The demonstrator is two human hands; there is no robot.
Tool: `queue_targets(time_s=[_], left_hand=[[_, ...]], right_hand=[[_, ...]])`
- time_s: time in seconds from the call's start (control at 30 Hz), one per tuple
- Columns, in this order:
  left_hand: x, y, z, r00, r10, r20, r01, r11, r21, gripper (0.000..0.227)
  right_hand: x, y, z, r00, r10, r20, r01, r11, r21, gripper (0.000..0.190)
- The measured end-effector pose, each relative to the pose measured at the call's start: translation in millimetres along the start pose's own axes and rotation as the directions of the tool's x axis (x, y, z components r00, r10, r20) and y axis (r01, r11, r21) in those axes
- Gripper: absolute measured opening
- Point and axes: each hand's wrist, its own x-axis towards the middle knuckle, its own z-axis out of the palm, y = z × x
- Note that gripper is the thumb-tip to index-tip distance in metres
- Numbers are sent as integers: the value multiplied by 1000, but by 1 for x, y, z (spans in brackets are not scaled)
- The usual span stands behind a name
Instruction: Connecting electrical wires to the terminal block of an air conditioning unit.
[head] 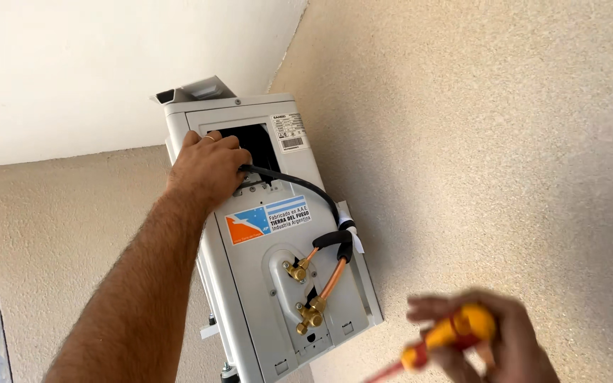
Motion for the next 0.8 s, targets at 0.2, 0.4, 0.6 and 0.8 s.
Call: queue_targets(time_s=[0.2, 0.4, 0.6, 0.8], left_hand=[[-2, -2, 10, 999, 35, -8, -35, 999, 39, 21], [-10, 4, 0, 997, 76, 5, -76, 994, 77, 26], [-5, 8, 9, 992, 123, -35, -116, 980, 164, 24], [-2, 6, 24, 989, 51, -136, -32, 989, 141, 17]], right_hand=[[212, -97, 73, 976, -176, -127, 169, 984, -61, 41], [311, -85, 132, 857, -508, 86, 512, 819, -258, 52], [324, -78, 174, 789, -572, 223, 613, 721, -323, 46], [334, -66, 184, 800, -561, 211, 591, 679, -436, 49]])
